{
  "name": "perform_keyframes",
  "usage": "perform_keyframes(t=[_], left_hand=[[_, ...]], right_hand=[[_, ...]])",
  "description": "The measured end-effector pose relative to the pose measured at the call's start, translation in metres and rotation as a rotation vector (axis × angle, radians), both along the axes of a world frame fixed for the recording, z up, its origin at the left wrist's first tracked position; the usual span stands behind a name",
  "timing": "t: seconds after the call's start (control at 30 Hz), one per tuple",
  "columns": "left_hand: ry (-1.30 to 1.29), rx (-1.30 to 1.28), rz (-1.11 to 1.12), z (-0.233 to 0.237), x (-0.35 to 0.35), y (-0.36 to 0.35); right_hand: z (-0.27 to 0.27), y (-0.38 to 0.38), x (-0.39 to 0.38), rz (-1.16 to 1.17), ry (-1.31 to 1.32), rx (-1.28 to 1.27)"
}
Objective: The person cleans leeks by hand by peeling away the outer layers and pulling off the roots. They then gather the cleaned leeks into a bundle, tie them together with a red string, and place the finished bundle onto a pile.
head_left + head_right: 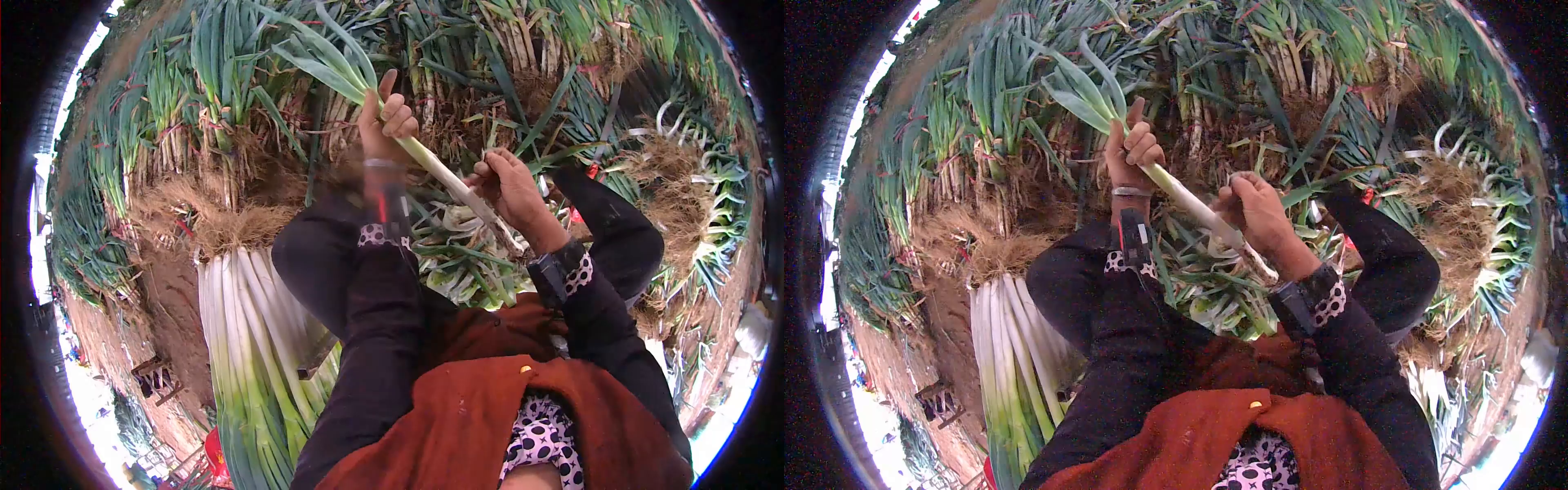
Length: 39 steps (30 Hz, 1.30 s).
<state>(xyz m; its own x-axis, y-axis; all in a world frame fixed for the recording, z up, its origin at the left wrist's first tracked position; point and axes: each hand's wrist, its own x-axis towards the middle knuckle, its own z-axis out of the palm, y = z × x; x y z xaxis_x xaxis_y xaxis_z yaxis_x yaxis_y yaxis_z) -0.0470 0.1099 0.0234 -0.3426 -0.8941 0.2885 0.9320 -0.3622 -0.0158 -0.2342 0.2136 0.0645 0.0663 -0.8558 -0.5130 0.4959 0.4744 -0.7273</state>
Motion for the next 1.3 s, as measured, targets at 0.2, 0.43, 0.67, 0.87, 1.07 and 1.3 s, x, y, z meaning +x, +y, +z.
perform_keyframes(t=[0.2, 0.43, 0.67, 0.87, 1.07, 1.3], left_hand=[[-0.208, 0.323, 0.066, -0.015, 0.006, -0.001], [-0.397, 0.539, 0.169, -0.022, 0.012, -0.006], [-0.532, 0.592, 0.128, -0.015, -0.005, -0.01], [-0.558, 0.692, 0.187, -0.021, -0.002, -0.012], [-0.761, 0.945, 0.325, -0.041, -0.019, -0.021], [-0.945, 0.786, 0.549, -0.041, -0.04, -0.006]], right_hand=[[0.012, 0.019, -0.038, 0.305, 0.621, -0.241], [0.041, 0.096, -0.089, 0.785, 1.111, -0.249], [0.015, 0.071, -0.049, 0.47, 1.227, -0.706], [-0.009, 0.066, -0.037, 0.557, 1.222, -0.464], [0.0, 0.078, -0.028, 0.491, 1.255, -0.612], [-0.003, 0.089, -0.028, 0.469, 1.198, -0.643]])
